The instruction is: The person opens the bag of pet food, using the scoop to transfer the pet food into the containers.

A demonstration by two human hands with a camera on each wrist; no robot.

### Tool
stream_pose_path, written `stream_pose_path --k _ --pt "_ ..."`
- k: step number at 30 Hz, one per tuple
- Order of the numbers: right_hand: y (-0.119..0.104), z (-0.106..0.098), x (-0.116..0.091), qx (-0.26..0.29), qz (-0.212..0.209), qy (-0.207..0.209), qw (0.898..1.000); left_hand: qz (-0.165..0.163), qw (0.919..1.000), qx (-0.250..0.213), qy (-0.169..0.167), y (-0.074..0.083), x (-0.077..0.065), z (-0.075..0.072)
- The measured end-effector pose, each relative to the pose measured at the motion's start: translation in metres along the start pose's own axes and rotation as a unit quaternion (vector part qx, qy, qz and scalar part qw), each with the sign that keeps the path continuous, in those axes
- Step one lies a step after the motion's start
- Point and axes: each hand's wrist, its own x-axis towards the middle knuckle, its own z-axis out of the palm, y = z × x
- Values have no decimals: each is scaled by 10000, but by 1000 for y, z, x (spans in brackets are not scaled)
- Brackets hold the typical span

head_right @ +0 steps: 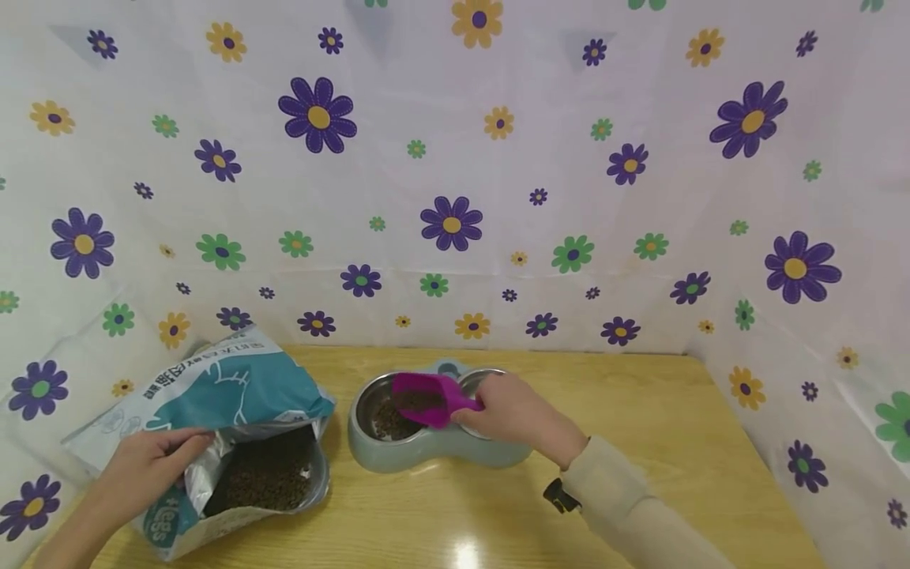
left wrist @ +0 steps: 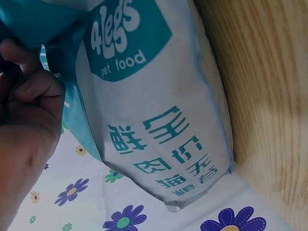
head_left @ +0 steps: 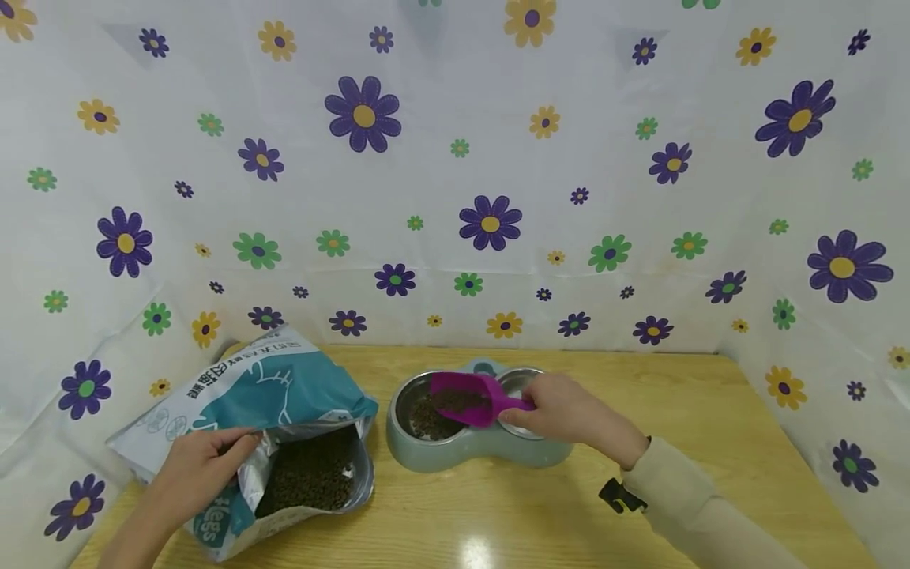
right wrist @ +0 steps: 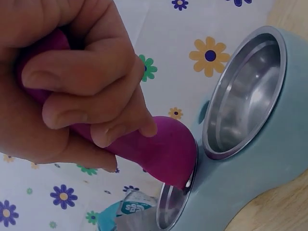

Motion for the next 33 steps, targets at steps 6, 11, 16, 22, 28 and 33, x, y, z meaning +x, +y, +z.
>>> stream_pose_path --k 6,11,16,22,28,33 --pt "-12 2 2 -395 -159 240 9988 186 9997 -1 132 3 -1 0" --pt "-16 4 4 -959 -559 612 9919 78 9999 -44 64 3 0 1" --pt "-20 9 2 -1360 -685 934 9839 -93 9999 -94 -60 2 -1 0" --pt "-18 20 -3 -2143 -929 1336 9631 -171 9997 -121 -156 2 -3 0" --pt "-15 25 -7 -2672 -1262 1680 9405 -126 9999 -64 -1 2 -3 2" --pt "-6 25 -6 -2636 -1186 1666 9427 -151 9999 -71 24 1 -2 2"
